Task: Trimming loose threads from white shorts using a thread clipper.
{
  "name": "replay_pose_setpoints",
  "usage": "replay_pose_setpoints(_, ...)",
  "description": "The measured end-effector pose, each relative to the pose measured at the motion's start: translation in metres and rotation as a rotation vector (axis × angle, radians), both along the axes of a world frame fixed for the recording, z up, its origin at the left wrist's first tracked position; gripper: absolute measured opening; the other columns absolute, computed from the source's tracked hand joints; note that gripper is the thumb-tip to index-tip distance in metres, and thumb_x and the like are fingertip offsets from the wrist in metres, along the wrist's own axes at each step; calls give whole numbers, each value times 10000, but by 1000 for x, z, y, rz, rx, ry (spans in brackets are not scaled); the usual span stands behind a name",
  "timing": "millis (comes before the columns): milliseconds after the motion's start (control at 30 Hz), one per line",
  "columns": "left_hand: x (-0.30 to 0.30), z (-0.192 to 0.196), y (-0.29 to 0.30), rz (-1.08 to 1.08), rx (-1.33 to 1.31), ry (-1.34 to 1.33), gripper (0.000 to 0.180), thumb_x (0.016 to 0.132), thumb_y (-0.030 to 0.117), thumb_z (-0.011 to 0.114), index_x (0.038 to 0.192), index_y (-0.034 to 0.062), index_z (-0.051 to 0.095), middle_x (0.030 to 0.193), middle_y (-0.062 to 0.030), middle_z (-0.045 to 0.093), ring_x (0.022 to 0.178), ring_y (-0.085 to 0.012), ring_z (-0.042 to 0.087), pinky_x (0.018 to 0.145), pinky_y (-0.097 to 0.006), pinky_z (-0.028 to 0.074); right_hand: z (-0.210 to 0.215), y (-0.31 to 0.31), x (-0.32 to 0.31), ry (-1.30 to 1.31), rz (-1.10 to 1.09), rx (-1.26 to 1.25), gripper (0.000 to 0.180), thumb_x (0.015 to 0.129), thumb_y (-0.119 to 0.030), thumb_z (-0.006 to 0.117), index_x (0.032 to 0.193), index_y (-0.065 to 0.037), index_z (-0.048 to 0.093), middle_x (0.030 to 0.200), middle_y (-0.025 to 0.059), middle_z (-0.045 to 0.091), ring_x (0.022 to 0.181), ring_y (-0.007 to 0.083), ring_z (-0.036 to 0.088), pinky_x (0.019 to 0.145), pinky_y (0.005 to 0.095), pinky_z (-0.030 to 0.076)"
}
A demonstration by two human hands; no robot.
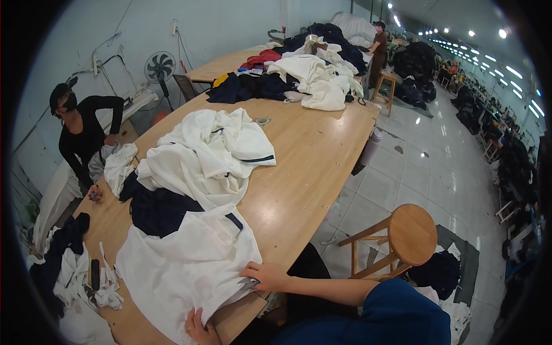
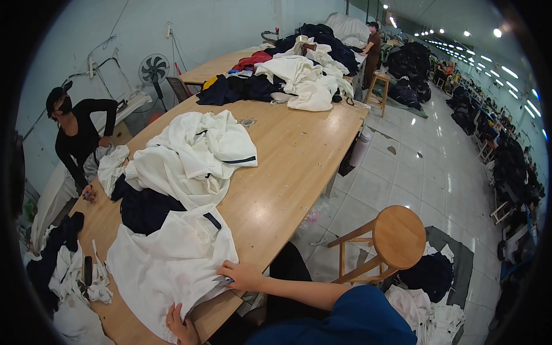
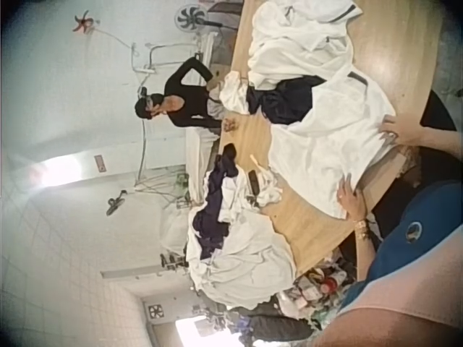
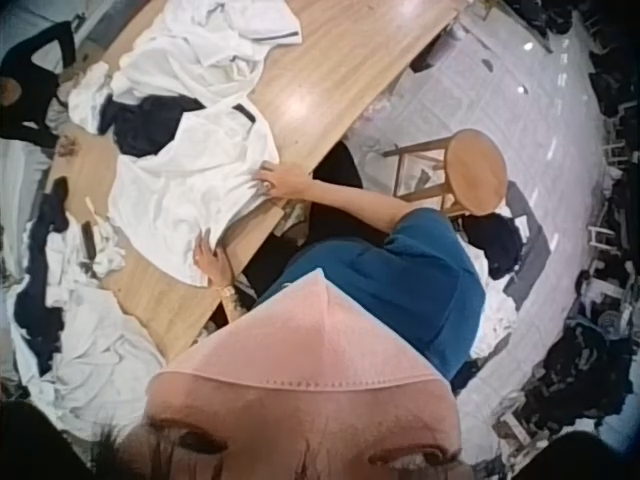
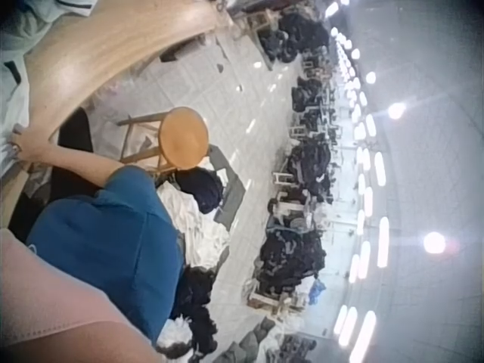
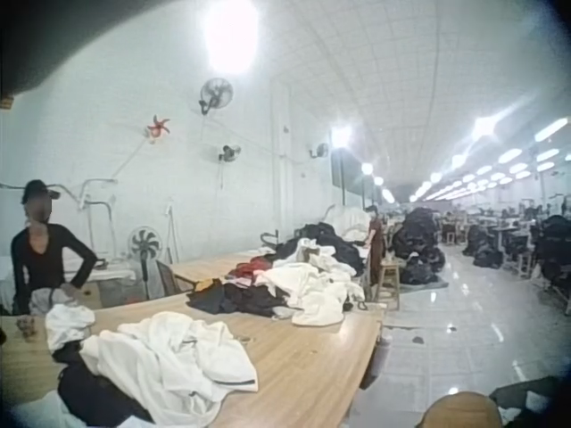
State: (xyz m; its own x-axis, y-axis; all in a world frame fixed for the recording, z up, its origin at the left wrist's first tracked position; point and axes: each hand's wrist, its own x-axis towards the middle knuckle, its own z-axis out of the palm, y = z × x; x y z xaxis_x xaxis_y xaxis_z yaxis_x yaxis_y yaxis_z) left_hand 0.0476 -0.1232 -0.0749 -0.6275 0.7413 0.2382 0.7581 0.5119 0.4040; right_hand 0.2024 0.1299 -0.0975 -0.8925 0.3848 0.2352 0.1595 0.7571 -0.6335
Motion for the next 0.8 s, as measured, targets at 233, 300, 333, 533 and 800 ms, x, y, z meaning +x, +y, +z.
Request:
replay_pose_setpoints(233, 1, -1, -1, 0, 10, 28, 493, 725, 54, 530, 1216, 95, 529, 1200, -183, 517, 1127, -355, 432, 970, -456, 293, 2, -1, -1, -9, 1, 9, 449, 683, -229, 690, 1092, -188, 508, 1043, 4, 502, 774, 268, 587, 635, 380, 484)
replay_pose_setpoints(300, 2, 3, 2, 9, 21, 33, 500, 714, 46, 525, 1212, 92, 531, 1184, -193, 523, 1107, -366, 442, 960, -458, 305, 2, 0, -1, -9, 1, 3, 440, 686, -230, 687, 1086, -188, 508, 1043, 8, 500, 775, 273, 587, 637, 384, 483)
replay_pose_setpoints(333, 2, 3, 3, 7, 21, 34, 500, 714, 46, 525, 1212, 92, 531, 1184, -193, 523, 1107, -366, 442, 960, -458, 305, 3, 0, 0, -8, 0, 3, 440, 686, -230, 687, 1086, -188, 508, 1043, 8, 500, 775, 273, 587, 637, 384, 483)
replay_pose_setpoints(533, 0, 3, 2, -22, 34, 49, 508, 699, 43, 521, 1205, 87, 536, 1179, -217, 515, 1084, -384, 453, 939, -463, 329, 6, 0, -1, -2, 21, -22, 400, 730, -270, 667, 1072, -171, 486, 1016, 43, 483, 799, 298, 576, 654, 413, 473)
replay_pose_setpoints(800, 4, 3, 1, -9, 8, 20, 484, 737, 75, 532, 1220, 83, 523, 1215, -216, 490, 1123, -384, 425, 963, -455, 309, 2, 0, 1, -12, 6, -8, 425, 701, -250, 677, 1081, -178, 502, 1033, 18, 498, 807, 272, 578, 655, 385, 473)
